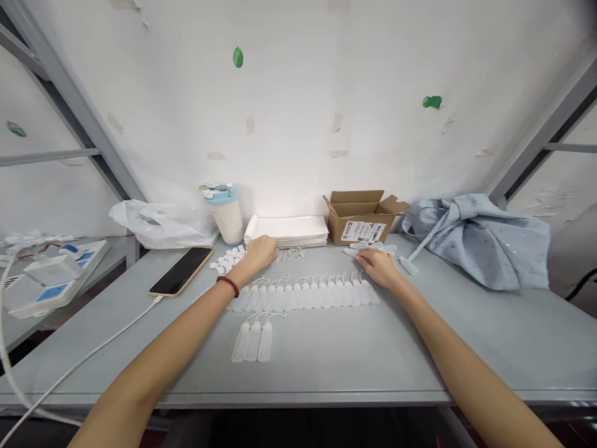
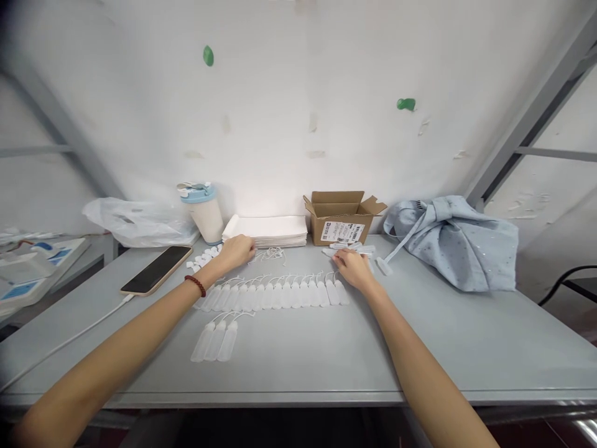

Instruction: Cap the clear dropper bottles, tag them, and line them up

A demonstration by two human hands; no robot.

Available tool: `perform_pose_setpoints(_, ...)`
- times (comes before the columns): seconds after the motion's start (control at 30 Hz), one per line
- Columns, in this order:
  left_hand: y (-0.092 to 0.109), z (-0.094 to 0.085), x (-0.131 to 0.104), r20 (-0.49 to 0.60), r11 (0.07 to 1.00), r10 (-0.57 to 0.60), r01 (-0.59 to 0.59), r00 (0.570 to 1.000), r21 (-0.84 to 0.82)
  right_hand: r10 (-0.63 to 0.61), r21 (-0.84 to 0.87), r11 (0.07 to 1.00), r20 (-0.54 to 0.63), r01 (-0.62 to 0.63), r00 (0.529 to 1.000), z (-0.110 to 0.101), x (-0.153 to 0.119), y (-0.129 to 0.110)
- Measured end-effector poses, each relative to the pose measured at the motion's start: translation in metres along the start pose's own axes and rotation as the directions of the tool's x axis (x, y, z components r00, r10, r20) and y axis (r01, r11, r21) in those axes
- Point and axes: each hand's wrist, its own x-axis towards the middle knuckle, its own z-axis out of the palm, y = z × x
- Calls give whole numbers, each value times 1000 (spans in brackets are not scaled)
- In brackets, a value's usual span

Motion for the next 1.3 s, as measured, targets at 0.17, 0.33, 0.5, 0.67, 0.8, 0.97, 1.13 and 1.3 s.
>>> perform_pose_setpoints(0.17,-1,-15,-13,-93,991,-52,39,994,-129,27,45,999,-108,-23,994,-4,2,1)
perform_pose_setpoints(0.33,3,-28,-40,-178,908,-181,95,967,-407,-5,201,978,-286,65,958,-6,0,-10)
perform_pose_setpoints(0.5,6,-25,-52,-225,721,-290,58,930,-690,44,302,951,-349,67,936,-7,-3,-27)
perform_pose_setpoints(0.67,15,-20,-56,-133,454,-257,-2,957,-891,257,594,804,-298,-32,919,-17,-8,-45)
perform_pose_setpoints(0.8,31,-25,-64,29,48,-152,37,988,-998,370,894,423,-22,-147,929,-24,-17,-68)
perform_pose_setpoints(0.97,46,-24,-71,158,-272,59,168,986,-948,196,955,162,217,-250,956,-29,-30,-94)
perform_pose_setpoints(1.13,54,-19,-73,195,-348,123,227,973,-910,133,950,129,269,-286,954,-29,-36,-104)
perform_pose_setpoints(1.3,57,-17,-75,212,-348,138,248,967,-904,118,946,129,284,-298,952,-30,-38,-107)
